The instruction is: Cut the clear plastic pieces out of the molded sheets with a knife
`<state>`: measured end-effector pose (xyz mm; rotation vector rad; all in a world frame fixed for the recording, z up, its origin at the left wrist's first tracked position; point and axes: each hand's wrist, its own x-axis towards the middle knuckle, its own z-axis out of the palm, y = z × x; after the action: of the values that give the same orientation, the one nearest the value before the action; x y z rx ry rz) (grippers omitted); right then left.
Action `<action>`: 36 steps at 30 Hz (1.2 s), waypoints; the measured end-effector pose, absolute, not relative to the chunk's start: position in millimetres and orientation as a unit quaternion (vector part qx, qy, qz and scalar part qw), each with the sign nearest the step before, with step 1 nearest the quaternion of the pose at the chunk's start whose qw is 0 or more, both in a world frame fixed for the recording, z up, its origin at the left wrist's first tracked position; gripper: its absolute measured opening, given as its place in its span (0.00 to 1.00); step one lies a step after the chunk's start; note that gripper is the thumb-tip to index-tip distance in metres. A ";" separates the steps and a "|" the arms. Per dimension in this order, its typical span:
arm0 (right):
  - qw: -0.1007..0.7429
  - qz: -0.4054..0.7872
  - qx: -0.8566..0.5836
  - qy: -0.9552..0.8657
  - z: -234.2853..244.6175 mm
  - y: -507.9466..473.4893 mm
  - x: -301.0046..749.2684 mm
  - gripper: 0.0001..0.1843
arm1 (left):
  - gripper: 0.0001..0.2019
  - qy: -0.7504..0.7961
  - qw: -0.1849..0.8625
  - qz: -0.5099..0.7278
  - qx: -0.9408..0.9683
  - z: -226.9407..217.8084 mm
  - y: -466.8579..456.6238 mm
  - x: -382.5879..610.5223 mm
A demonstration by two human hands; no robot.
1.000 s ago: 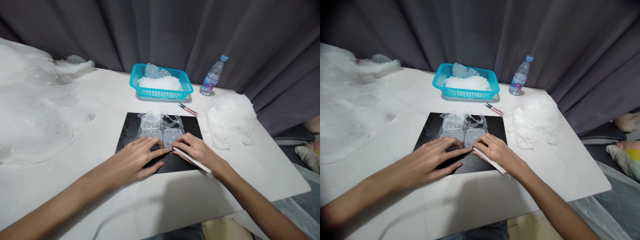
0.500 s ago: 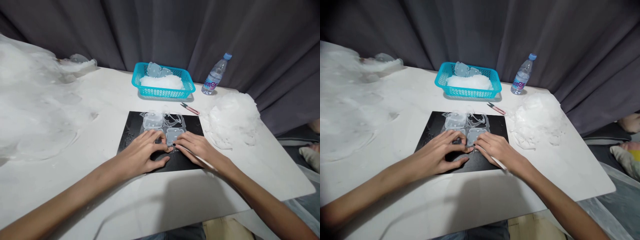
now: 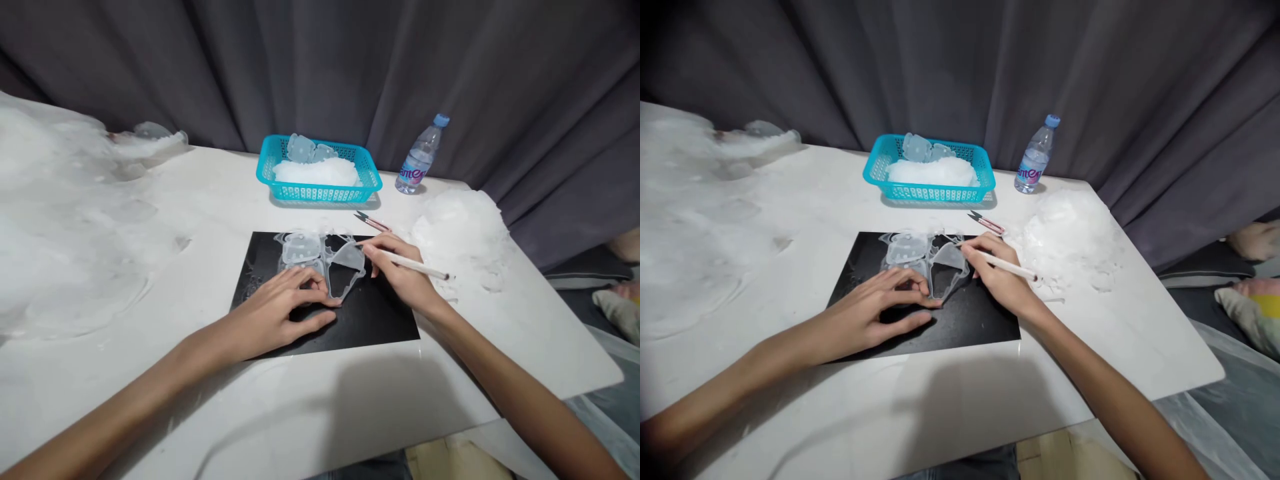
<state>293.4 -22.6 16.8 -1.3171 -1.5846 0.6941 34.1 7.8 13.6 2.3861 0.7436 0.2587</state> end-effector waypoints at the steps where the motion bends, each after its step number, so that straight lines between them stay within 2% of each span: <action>1: 0.460 0.270 -0.521 -0.667 18.2 -28.6 288.8 0.10 | 0.16 0.297 0.347 0.105 0.883 15.1 7.1 34.9; 5: 0.420 0.243 -0.427 -0.763 18.7 -49.8 266.7 0.12 | 0.24 0.408 0.484 0.213 0.745 17.7 1.3 43.9; 8: 0.396 0.243 -0.367 -0.806 19.5 -57.6 260.7 0.15 | 0.24 0.442 0.565 0.260 0.646 17.5 -1.0 50.1; 11: 0.416 0.252 -0.402 -0.776 25.3 -58.7 273.8 0.15 | 0.21 0.437 0.619 0.273 0.593 19.9 0.5 49.3; 13: 0.455 0.229 -0.457 -0.729 28.0 -57.3 286.8 0.19 | 0.20 0.440 0.645 0.276 0.561 23.6 1.6 46.5; 16: 0.469 0.223 -0.520 -0.678 25.5 -55.7 295.6 0.25 | 0.19 0.430 0.674 0.276 0.534 29.9 1.0 43.6; 20: 0.403 0.369 -0.488 -0.681 18.4 -56.2 279.5 0.21 | 0.18 0.416 0.705 0.289 0.497 34.1 -3.0 44.9; 24: 0.405 0.448 -0.480 -0.636 17.7 -54.7 265.8 0.15 | 0.19 0.409 0.723 0.279 0.482 33.2 -6.3 46.5; 36: 0.382 0.478 -0.447 -0.652 21.1 -61.5 269.0 0.14 | 0.16 0.426 0.766 0.249 0.412 25.0 -12.7 54.8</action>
<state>269.0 -61.5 21.1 -1.1406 -1.6635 1.2205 54.8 -12.7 25.0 0.8944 0.9265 0.5417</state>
